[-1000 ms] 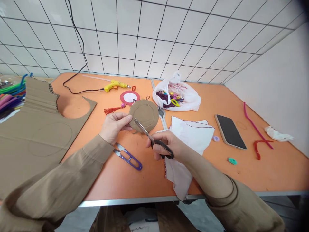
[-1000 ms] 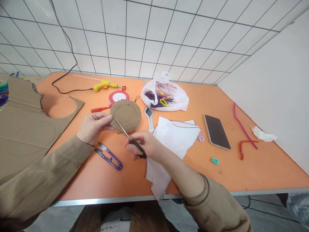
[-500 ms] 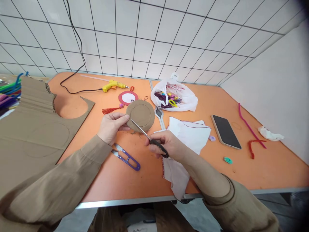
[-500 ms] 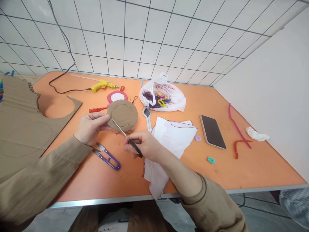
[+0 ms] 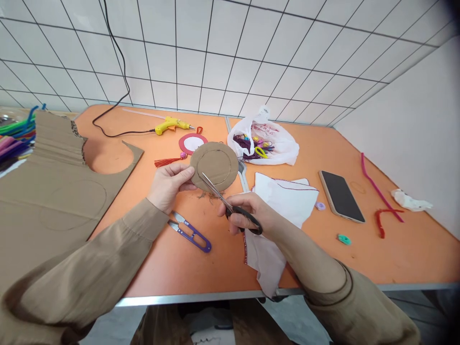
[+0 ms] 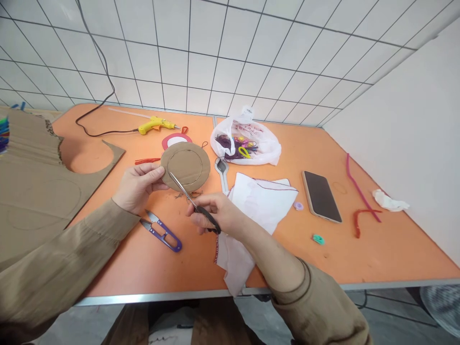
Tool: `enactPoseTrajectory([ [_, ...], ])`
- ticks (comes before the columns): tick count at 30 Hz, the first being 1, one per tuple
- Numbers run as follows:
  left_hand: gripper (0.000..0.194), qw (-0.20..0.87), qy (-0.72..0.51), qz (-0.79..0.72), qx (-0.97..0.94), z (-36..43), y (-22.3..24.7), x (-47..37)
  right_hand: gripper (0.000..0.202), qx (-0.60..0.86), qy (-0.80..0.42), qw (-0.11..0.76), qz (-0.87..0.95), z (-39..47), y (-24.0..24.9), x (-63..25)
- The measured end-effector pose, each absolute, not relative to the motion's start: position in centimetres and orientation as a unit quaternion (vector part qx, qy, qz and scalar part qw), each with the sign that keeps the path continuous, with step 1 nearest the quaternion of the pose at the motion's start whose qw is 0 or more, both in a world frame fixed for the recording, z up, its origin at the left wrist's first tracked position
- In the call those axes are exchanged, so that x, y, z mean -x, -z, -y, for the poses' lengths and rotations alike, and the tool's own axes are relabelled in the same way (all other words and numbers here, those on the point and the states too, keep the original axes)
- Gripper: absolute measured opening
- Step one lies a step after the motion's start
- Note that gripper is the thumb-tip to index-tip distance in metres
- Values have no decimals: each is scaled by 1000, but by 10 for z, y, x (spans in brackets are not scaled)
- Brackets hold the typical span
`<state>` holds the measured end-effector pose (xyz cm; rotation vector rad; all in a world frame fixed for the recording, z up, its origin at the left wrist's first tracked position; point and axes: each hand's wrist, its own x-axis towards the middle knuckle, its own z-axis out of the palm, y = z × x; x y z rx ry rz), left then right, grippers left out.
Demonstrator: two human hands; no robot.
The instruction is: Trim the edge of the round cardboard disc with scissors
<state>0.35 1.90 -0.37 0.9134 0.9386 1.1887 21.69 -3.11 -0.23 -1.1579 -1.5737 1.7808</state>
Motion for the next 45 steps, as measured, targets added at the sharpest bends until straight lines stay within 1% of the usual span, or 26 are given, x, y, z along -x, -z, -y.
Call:
enactPoseTrajectory([
  [13,28,622,-508,-418,-424,-17,3,-5,52,438,-651,248,568,34,-2,-215],
  [18,31,626,-507,-421,-417,-15,3,-7,46,447,-646,270,557,39,-11,-210],
  [24,33,636,-502,-428,-400,-15,2,-6,47,461,-655,258,540,38,-8,-208],
  [28,34,637,-497,-434,-398,-15,3,-6,41,467,-650,272,535,39,-9,-208],
  [31,35,636,-493,-438,-402,-14,2,-7,38,471,-646,266,539,40,-11,-207],
  [37,36,642,-493,-439,-391,-12,0,-8,43,483,-645,245,540,37,-9,-206],
  [45,33,651,-490,-432,-387,-11,0,-7,44,469,-655,251,537,37,-10,-208],
])
